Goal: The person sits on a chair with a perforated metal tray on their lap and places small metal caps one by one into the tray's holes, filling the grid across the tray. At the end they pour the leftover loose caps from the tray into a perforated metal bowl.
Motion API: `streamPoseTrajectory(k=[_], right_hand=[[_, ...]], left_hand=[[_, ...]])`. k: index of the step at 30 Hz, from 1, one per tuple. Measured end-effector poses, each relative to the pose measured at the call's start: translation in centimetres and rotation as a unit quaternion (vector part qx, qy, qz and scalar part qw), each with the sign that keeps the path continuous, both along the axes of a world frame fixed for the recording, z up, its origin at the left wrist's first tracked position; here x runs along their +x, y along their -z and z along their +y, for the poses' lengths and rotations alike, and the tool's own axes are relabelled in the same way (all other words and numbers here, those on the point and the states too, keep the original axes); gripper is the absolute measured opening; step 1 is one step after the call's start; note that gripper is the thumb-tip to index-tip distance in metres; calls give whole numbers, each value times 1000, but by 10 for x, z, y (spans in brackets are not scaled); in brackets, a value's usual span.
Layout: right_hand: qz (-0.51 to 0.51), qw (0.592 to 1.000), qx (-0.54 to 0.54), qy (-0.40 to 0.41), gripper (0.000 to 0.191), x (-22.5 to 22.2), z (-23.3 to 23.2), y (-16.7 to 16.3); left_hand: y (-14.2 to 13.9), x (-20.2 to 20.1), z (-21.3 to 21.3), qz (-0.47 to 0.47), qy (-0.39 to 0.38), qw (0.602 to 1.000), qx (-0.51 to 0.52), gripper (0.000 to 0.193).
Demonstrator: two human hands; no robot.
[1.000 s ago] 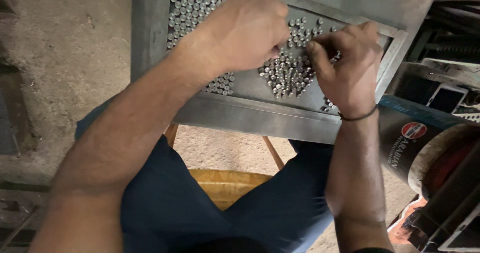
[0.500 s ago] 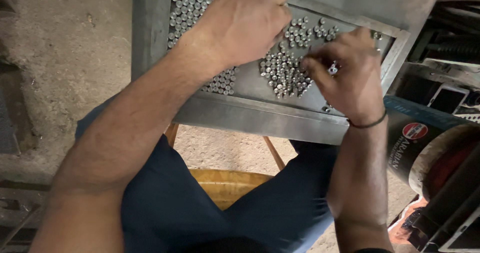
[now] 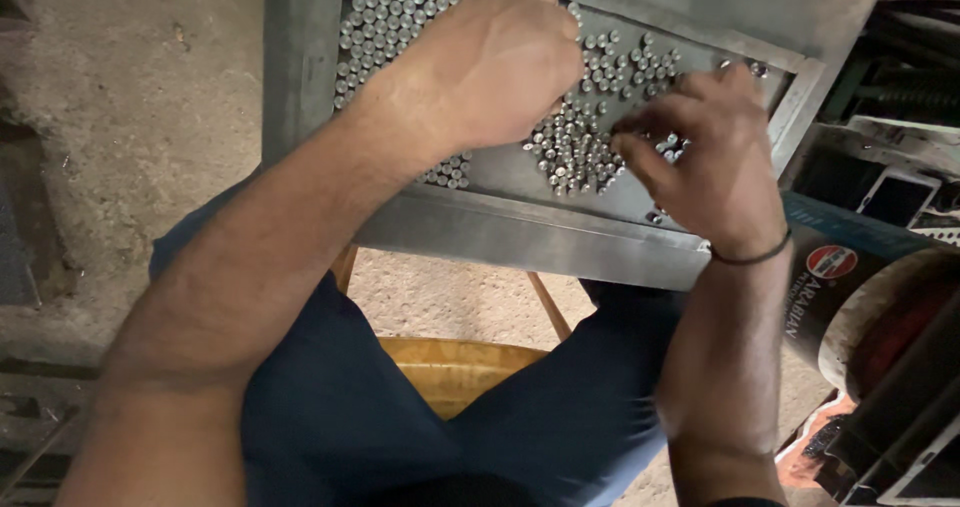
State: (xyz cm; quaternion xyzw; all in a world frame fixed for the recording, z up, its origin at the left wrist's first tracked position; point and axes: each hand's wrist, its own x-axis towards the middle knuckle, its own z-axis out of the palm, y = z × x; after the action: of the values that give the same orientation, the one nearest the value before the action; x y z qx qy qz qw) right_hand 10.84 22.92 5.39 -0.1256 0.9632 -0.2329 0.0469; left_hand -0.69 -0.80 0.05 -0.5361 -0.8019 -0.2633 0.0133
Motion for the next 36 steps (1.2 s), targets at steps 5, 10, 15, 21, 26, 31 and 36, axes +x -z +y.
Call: streamPoseTrajectory(k=[5, 10, 15, 21, 26, 31, 36], right_hand=[[-2, 999, 39, 14, 11, 2, -2, 1], [12, 998, 20, 51, 12, 2, -1, 1], [17, 1000, -10, 4, 11, -2, -8, 6], [53, 997, 8, 47, 8, -1, -18, 12], [42, 997, -3, 64, 13, -1, -14, 10], [17, 999, -3, 49, 9, -1, -8, 6], [38, 998, -27, 44, 7, 0, -14, 12]], left_hand=[[5, -1, 0, 2, -29, 999, 18, 15], [0, -3, -2, -9, -30, 999, 32, 17], [-4, -1, 4, 0, -7, 1000, -6, 20], [-3, 6, 10, 12, -3, 999, -49, 16], [1, -1, 3, -3, -22, 1000, 12, 15], [4, -2, -2, -10, -31, 999, 41, 12], [7, 0, 1, 14, -11, 999, 42, 10]])
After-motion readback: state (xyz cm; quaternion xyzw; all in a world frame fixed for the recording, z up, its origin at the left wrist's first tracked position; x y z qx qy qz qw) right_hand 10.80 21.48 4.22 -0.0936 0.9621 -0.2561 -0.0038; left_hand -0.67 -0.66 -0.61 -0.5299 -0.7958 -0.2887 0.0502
